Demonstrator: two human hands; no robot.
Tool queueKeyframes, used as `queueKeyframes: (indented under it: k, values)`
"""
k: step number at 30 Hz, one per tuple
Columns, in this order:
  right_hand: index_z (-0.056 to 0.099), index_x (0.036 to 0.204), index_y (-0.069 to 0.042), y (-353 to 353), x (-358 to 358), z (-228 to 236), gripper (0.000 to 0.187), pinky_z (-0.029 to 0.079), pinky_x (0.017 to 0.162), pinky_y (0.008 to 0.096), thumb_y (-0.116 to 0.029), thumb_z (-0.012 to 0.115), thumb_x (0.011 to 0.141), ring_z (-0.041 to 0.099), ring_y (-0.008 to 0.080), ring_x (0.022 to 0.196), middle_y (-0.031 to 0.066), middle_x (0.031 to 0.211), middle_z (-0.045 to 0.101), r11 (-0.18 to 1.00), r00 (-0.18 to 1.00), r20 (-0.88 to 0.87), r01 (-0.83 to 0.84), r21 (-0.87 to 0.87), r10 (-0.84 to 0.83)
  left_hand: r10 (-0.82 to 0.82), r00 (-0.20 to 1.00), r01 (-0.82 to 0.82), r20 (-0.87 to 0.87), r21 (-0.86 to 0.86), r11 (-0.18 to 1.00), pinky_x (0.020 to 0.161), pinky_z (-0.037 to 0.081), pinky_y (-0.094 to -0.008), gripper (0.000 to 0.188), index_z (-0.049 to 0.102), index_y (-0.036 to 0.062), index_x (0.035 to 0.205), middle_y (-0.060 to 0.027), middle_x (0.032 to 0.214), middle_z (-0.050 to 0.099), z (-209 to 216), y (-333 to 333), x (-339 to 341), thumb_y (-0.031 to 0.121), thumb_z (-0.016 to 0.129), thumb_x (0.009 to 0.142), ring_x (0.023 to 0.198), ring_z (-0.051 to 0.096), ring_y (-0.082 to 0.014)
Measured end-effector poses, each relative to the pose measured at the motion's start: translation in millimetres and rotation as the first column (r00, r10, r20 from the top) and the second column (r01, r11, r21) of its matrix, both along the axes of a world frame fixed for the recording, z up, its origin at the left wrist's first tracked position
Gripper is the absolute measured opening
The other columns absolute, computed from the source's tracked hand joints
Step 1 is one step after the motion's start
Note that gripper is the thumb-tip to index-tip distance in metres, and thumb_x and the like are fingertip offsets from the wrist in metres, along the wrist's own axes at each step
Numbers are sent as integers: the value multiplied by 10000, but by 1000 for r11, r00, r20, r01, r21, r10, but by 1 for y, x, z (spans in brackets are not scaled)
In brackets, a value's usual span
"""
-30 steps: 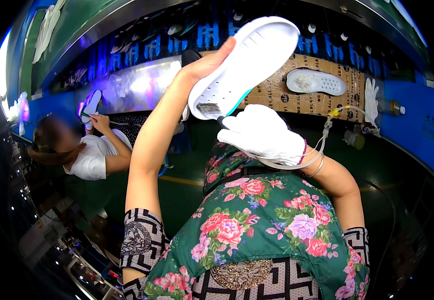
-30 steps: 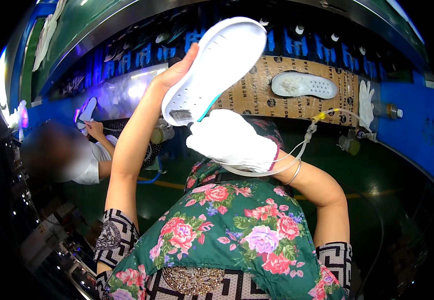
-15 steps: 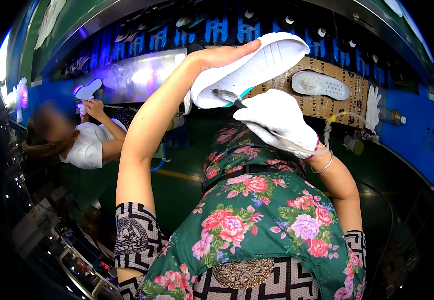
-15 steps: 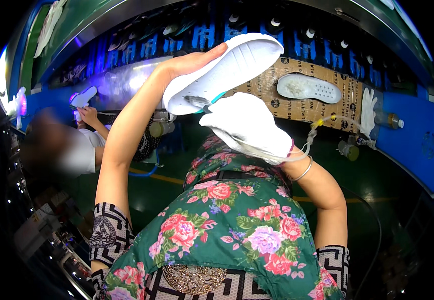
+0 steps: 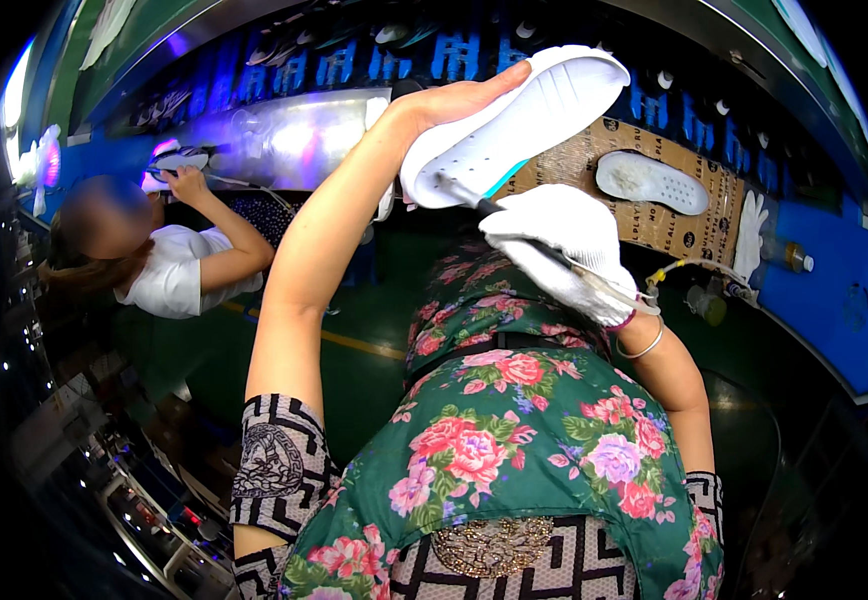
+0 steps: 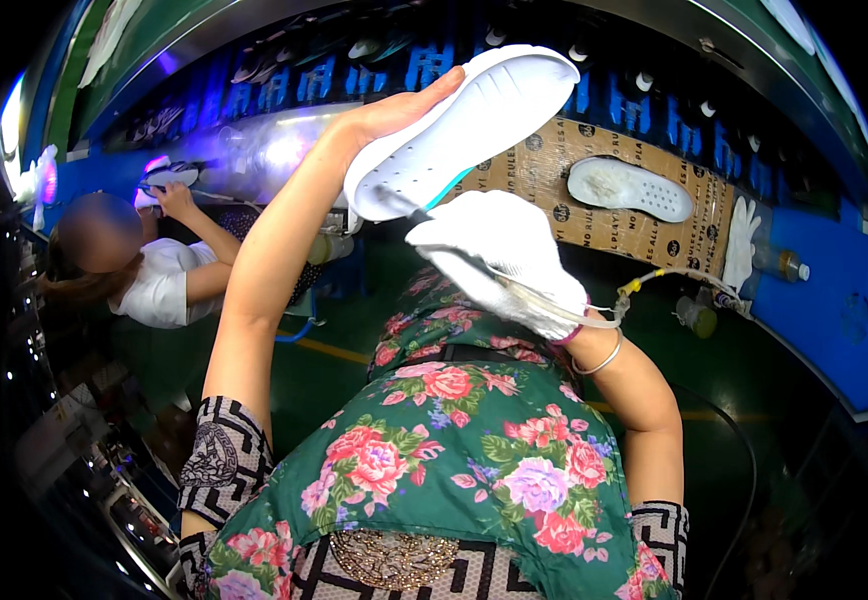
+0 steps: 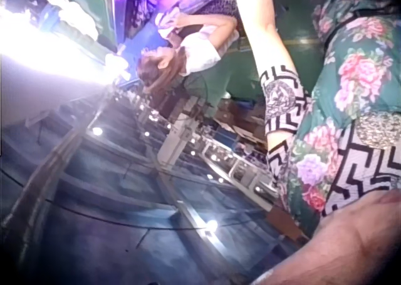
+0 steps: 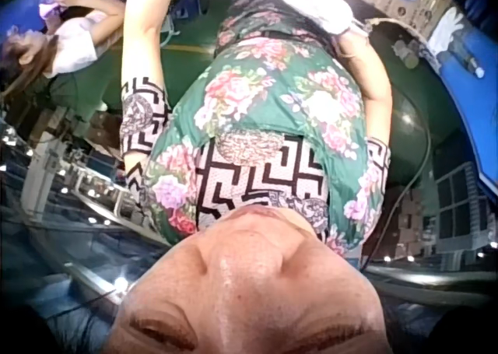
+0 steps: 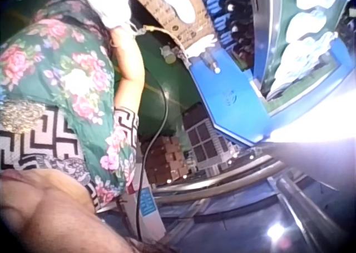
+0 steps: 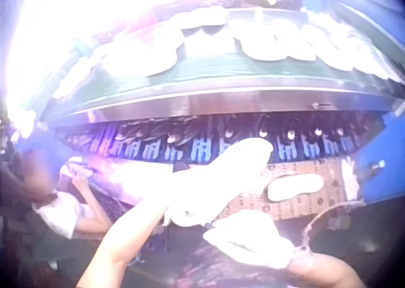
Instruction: The person applies glue to the interior of shoe outsoles using a brush and then places them onto a moving conveyor belt.
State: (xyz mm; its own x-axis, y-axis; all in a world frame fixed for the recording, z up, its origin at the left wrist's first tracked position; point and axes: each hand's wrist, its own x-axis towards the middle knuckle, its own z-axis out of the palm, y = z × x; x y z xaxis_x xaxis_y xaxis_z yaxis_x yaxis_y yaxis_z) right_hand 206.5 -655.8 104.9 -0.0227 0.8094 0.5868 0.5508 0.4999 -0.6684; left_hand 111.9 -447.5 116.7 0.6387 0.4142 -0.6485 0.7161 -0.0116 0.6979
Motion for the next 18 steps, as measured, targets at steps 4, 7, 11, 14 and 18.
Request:
queueKeyframes:
  k: [4,7,11,14,18]
  values:
    - [759,945,-114,-7,-8,4,129,526,732,321,-133,750,818,679,218,799,74,876,702,927,915,-388,-236,-292,111,278,923,-141,268,-436,889,956,497,-330,815,509,77,1421,-113,1318,612,-29,0,-7,720,352,946,1155,589,-194]
    - [747,942,-1,-12,1,17,138,529,734,273,-28,760,807,674,156,798,87,891,717,944,778,-624,-156,-290,-63,539,747,-153,390,-688,709,915,533,-371,853,462,102,1451,-110,1316,608,-46,-3,-14,754,343,914,1115,623,-238]
    - [720,902,24,-3,19,19,104,511,712,249,27,739,800,641,131,779,92,898,706,922,654,-682,65,-381,-328,709,549,10,444,-851,525,867,582,-432,819,460,97,1427,-156,1176,655,-63,-30,-31,733,355,921,1001,685,-274]
    - [726,919,6,11,30,21,142,508,722,256,13,759,781,647,139,799,85,865,697,952,820,-495,184,-244,-286,649,476,15,593,-744,668,919,568,-411,510,472,53,1366,-139,1233,623,-84,-55,-35,437,414,1036,1020,675,-257]
    - [756,912,-37,13,42,21,160,508,710,278,-65,781,756,659,153,778,72,859,707,960,936,-276,157,-232,-219,717,474,-105,511,-776,622,1009,498,-460,485,439,20,1387,-156,1345,546,-77,-79,-33,343,476,1027,1240,540,-261]
